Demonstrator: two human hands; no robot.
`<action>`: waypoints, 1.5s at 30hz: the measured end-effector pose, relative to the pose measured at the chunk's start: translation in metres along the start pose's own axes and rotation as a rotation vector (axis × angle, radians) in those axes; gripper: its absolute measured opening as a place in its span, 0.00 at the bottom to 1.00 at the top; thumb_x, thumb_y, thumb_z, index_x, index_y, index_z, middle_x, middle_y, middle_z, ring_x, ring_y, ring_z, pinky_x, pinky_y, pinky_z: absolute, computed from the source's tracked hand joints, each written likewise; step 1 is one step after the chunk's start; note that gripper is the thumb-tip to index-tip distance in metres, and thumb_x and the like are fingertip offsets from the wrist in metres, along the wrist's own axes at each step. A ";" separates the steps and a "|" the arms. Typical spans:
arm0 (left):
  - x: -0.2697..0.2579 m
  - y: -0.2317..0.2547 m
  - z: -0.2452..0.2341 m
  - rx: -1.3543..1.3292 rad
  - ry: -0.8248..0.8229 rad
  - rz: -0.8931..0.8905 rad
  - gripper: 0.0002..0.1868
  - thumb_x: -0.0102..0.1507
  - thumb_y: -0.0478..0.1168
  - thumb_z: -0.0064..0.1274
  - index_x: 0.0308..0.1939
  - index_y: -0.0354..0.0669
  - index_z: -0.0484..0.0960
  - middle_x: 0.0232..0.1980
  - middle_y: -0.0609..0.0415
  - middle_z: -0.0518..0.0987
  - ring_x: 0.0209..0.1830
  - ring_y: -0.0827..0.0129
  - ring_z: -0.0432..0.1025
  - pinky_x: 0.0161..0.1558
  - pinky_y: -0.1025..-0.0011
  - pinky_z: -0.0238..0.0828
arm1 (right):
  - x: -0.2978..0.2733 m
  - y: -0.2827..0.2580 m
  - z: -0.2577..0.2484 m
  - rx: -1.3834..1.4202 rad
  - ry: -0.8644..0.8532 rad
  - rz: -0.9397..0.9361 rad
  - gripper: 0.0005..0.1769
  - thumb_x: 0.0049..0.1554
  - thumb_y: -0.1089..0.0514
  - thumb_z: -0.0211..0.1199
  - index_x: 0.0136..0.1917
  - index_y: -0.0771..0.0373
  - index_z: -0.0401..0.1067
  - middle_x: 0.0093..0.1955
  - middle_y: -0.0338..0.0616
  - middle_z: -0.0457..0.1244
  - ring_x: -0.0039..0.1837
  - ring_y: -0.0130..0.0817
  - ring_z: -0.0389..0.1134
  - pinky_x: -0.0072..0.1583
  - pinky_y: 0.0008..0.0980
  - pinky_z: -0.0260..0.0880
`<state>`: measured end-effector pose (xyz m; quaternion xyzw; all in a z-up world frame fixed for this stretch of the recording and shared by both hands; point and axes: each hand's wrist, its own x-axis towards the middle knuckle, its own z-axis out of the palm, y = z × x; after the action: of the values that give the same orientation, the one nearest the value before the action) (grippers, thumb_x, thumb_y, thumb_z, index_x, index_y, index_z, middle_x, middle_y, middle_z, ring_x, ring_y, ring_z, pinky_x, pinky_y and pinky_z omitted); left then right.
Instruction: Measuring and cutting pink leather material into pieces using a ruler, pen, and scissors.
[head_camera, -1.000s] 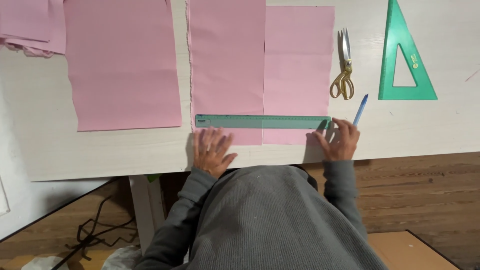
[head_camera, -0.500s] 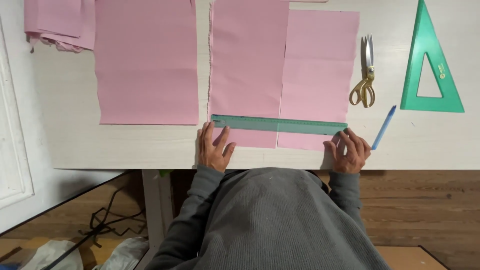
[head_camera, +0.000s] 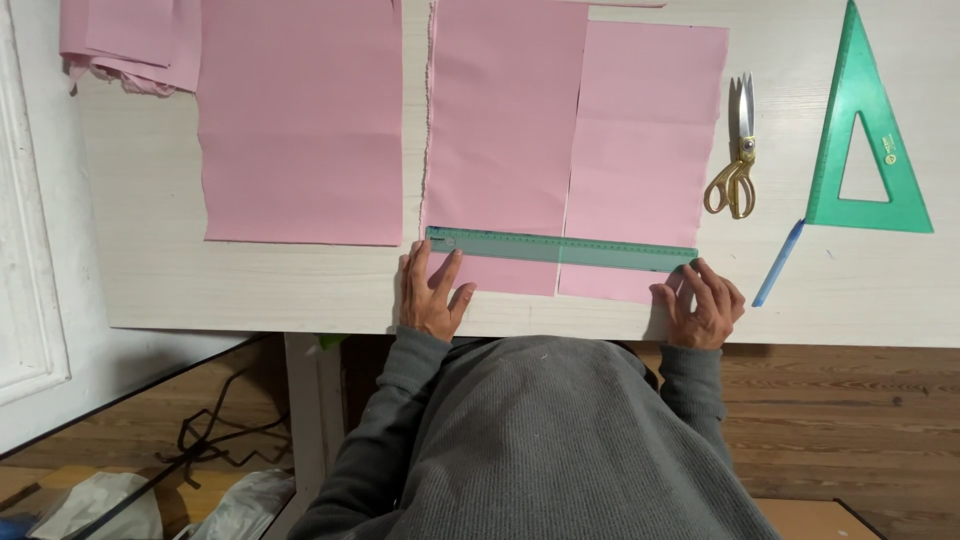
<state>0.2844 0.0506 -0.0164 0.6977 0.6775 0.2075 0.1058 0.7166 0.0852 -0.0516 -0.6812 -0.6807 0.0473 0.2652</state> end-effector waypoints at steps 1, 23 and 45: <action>0.000 0.000 0.000 0.004 -0.001 -0.001 0.31 0.67 0.58 0.55 0.71 0.51 0.75 0.77 0.36 0.57 0.79 0.45 0.53 0.78 0.44 0.49 | 0.001 -0.001 0.000 0.005 0.003 -0.008 0.32 0.49 0.46 0.84 0.63 0.58 0.79 0.68 0.45 0.69 0.73 0.45 0.60 0.74 0.46 0.62; 0.003 0.005 -0.003 0.039 0.010 0.007 0.29 0.69 0.58 0.51 0.70 0.51 0.76 0.76 0.38 0.61 0.80 0.46 0.53 0.78 0.44 0.49 | 0.000 0.003 0.004 -0.011 0.042 -0.046 0.33 0.48 0.46 0.83 0.63 0.58 0.79 0.68 0.44 0.68 0.71 0.44 0.61 0.71 0.44 0.66; 0.009 0.008 -0.011 -0.030 -0.005 0.011 0.30 0.69 0.58 0.51 0.71 0.50 0.74 0.78 0.38 0.59 0.81 0.46 0.50 0.79 0.45 0.45 | 0.053 -0.011 -0.022 0.115 -0.200 0.011 0.29 0.58 0.59 0.69 0.72 0.55 0.71 0.74 0.48 0.63 0.68 0.45 0.64 0.66 0.42 0.70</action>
<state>0.2864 0.0573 -0.0018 0.7002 0.6703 0.2162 0.1169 0.7199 0.1285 -0.0121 -0.6603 -0.6963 0.1553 0.2344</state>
